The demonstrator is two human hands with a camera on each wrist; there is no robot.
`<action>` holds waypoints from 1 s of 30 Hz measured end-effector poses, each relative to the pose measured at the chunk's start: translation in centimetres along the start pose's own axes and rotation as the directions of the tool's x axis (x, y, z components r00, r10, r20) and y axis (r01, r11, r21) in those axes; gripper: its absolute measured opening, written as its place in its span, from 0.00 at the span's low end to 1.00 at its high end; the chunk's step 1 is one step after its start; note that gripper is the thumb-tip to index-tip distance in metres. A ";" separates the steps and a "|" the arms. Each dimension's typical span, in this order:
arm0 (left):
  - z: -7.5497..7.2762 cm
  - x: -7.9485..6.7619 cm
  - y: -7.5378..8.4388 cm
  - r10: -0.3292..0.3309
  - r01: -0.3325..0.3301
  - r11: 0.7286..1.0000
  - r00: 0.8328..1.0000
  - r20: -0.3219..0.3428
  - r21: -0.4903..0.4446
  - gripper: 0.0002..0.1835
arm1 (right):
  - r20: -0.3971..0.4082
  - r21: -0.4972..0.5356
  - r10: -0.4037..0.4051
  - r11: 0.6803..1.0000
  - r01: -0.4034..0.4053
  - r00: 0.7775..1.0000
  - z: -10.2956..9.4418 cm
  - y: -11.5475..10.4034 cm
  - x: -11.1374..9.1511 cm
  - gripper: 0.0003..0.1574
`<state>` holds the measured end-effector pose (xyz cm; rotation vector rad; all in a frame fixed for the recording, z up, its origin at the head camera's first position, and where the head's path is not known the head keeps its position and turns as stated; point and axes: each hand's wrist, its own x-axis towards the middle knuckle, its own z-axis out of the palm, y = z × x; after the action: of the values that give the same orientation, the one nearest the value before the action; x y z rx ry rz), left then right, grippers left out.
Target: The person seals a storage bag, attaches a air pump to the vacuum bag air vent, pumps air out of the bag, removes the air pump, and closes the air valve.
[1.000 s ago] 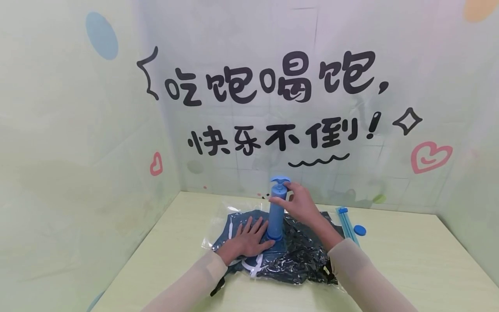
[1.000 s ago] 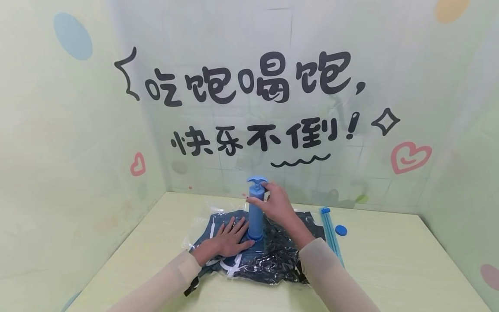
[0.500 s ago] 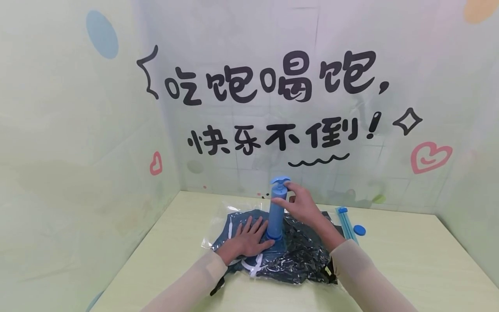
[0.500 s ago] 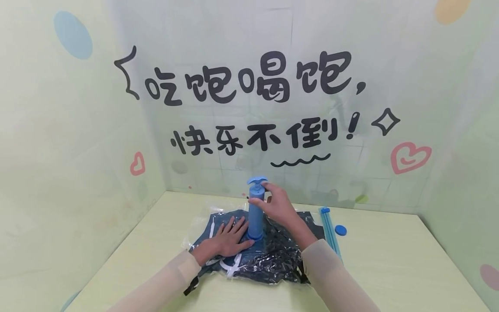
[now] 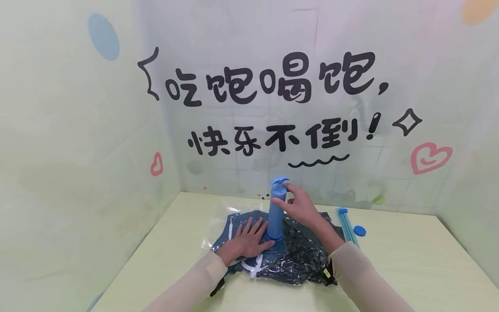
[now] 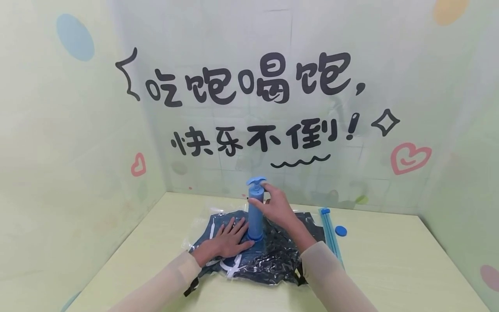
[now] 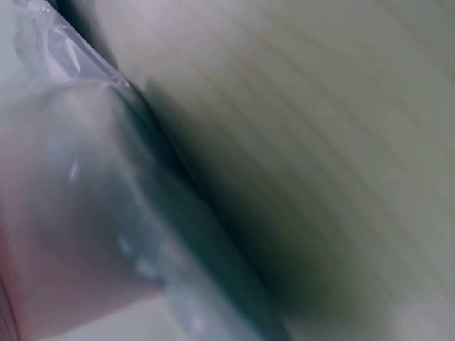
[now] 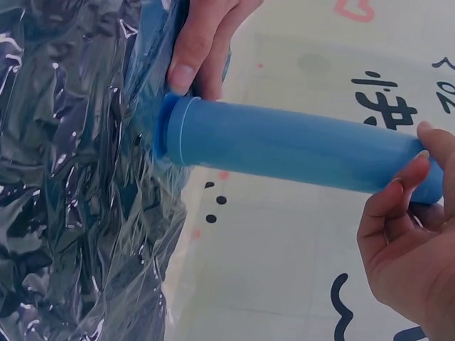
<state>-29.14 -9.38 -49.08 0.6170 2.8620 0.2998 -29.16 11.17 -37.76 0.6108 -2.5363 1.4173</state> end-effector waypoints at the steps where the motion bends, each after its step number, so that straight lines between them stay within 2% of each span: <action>1: 0.2 0.2 -0.2 -0.002 0.002 1.000 1.000 0.003 -0.004 0.44 | -0.005 -0.006 0.001 1.000 -0.001 1.000 0.1 -0.1 0.0 0.43; 8: 0.2 0.7 -0.4 -0.011 0.011 1.000 1.000 0.001 -0.012 0.43 | -0.082 -0.001 0.047 0.999 -0.048 0.995 0.5 -0.8 0.2 0.46; 17: -0.1 0.5 -0.4 -0.011 0.011 1.000 1.000 0.014 -0.029 0.43 | -0.253 -0.014 0.087 0.996 -0.094 0.964 1.8 -0.8 0.6 0.45; 25: -1.2 -0.3 0.6 -0.004 0.004 1.000 1.000 0.019 0.001 0.43 | -0.235 0.006 0.035 0.999 -0.035 0.971 2.2 0.1 0.6 0.33; 30: -1.9 -0.6 0.9 -0.011 0.011 1.000 0.999 0.031 0.008 0.43 | -0.200 0.039 0.010 0.999 -0.003 0.980 1.7 0.6 0.5 0.32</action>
<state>-28.69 -9.12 -46.92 0.6017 2.8373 0.2756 -29.81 9.84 -38.94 0.4409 -2.3619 1.4530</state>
